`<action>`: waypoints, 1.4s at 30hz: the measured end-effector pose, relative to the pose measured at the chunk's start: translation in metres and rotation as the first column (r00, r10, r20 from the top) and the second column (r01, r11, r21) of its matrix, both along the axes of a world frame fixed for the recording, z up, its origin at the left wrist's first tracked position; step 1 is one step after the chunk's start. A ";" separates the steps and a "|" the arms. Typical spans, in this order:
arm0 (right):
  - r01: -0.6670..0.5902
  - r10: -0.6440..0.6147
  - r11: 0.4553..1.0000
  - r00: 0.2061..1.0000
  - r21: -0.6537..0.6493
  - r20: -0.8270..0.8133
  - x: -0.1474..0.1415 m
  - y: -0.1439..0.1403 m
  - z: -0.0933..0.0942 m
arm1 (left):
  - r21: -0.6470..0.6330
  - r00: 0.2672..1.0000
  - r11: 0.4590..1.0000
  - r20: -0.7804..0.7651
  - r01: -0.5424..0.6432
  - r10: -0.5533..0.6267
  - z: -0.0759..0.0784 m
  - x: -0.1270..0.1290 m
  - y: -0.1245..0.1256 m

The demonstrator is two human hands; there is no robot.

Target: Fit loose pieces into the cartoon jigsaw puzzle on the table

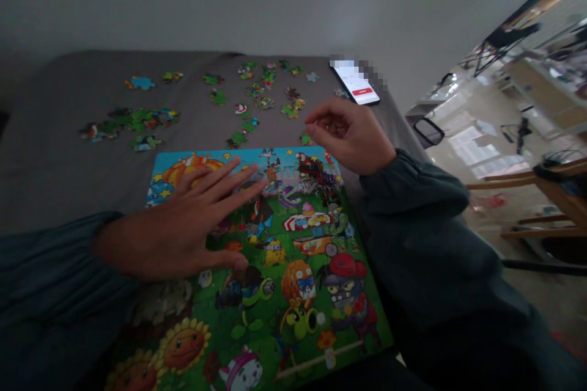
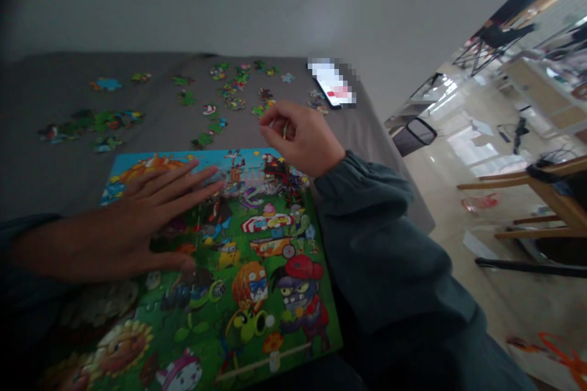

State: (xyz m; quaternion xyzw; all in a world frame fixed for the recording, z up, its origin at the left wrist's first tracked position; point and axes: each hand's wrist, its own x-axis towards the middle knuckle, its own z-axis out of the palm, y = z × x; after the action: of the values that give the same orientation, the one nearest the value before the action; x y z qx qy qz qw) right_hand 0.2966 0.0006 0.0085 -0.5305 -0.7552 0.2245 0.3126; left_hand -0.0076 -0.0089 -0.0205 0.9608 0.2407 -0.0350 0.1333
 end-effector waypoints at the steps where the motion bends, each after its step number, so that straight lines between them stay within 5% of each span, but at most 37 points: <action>1: -0.009 0.009 1.000 1.000 -0.012 0.025 0.006 0.003 0.001 | 0.018 1.000 1.000 0.008 -0.017 0.017 0.001 0.000 0.001; 4: -0.281 0.296 0.952 0.946 -0.121 0.132 0.009 -0.001 0.004 | 0.043 0.999 0.999 0.044 -0.015 0.013 0.003 0.003 -0.003; 8: -0.731 0.768 0.641 0.601 -0.236 0.222 -0.019 -0.030 0.009 | 0.058 0.993 0.997 0.099 0.057 -0.062 0.000 0.012 -0.020; 10: -0.799 0.841 0.535 0.471 -0.273 0.268 -0.034 -0.044 0.010 | 0.080 0.990 0.994 0.117 0.070 -0.079 -0.003 0.017 -0.029; 13: -0.803 0.872 0.475 0.377 -0.359 0.312 -0.047 -0.057 0.012 | 0.102 0.989 0.992 0.117 0.078 -0.090 -0.006 0.021 -0.036; 23: -0.736 0.903 0.423 0.292 -0.529 0.316 -0.057 -0.057 0.015 | 0.106 0.992 0.992 0.100 0.067 -0.078 -0.010 0.026 -0.036; 36: -0.780 0.916 0.399 0.318 -0.483 0.243 -0.058 -0.055 0.005 | 0.069 0.991 0.996 0.116 0.062 -0.070 -0.009 0.026 -0.035; 42: -0.807 0.874 0.484 0.425 -0.337 0.236 -0.052 -0.052 -0.004 | 0.055 0.990 0.997 0.127 0.062 -0.069 -0.012 0.026 -0.033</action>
State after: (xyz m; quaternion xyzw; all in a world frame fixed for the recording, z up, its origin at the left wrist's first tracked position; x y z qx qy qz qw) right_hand 0.2443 -0.0515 0.0043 -0.1378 -0.9404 0.3082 -0.0406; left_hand 0.0185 -0.0422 -0.0324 0.9715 0.2009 0.0290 0.1228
